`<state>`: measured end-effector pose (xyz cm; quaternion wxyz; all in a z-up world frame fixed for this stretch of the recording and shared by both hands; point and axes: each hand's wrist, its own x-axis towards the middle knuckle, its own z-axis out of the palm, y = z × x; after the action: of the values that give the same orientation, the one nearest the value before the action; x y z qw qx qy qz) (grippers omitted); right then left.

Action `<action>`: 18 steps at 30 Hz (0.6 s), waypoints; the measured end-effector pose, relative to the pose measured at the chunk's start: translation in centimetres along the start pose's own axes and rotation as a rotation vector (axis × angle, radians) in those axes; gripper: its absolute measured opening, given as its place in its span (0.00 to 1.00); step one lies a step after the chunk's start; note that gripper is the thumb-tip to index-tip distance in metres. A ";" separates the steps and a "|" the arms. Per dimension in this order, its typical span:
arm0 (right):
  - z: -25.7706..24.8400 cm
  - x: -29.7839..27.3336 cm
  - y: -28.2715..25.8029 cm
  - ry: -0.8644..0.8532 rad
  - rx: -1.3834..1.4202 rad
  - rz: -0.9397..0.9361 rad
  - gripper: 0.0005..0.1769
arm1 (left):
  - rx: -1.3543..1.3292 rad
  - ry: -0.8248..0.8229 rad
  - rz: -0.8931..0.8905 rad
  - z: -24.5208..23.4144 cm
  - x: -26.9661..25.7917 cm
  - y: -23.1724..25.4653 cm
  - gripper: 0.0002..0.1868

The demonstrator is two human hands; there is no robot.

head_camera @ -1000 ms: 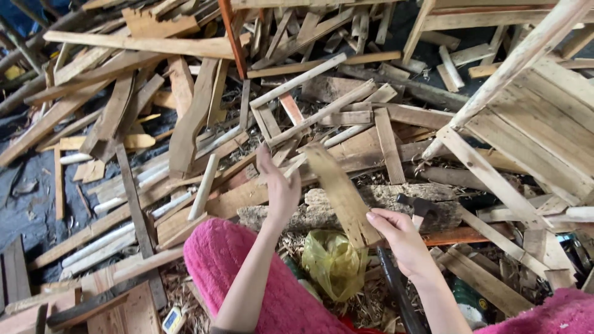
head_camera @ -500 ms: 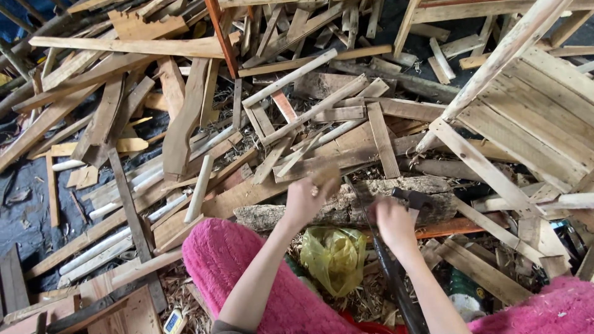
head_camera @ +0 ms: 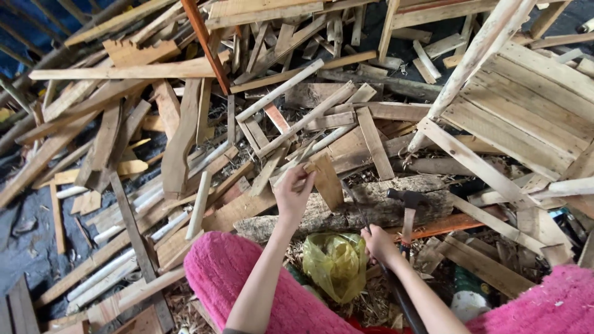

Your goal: Splitting small pieces of wood into kindling using a hammer and a hand blade

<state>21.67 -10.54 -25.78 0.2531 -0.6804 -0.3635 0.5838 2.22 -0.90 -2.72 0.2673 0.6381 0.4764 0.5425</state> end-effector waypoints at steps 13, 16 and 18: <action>-4.9 -21.2 -19.3 0.107 -0.412 -0.262 0.13 | 0.263 -0.265 -0.177 -3.5 1.7 3.0 0.12; -3.2 -17.2 -15.2 0.072 -0.591 -0.147 0.18 | 0.173 -0.284 -0.230 -3.4 1.2 3.0 0.12; -2.9 -14.6 -14.1 0.050 -0.598 -0.167 0.21 | 0.183 -0.261 -0.264 -3.5 1.8 3.0 0.13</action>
<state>20.87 -13.30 -5.46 0.0976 -0.7067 -0.5675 0.4110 -0.25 -1.11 1.60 0.3365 0.6566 0.5647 0.3698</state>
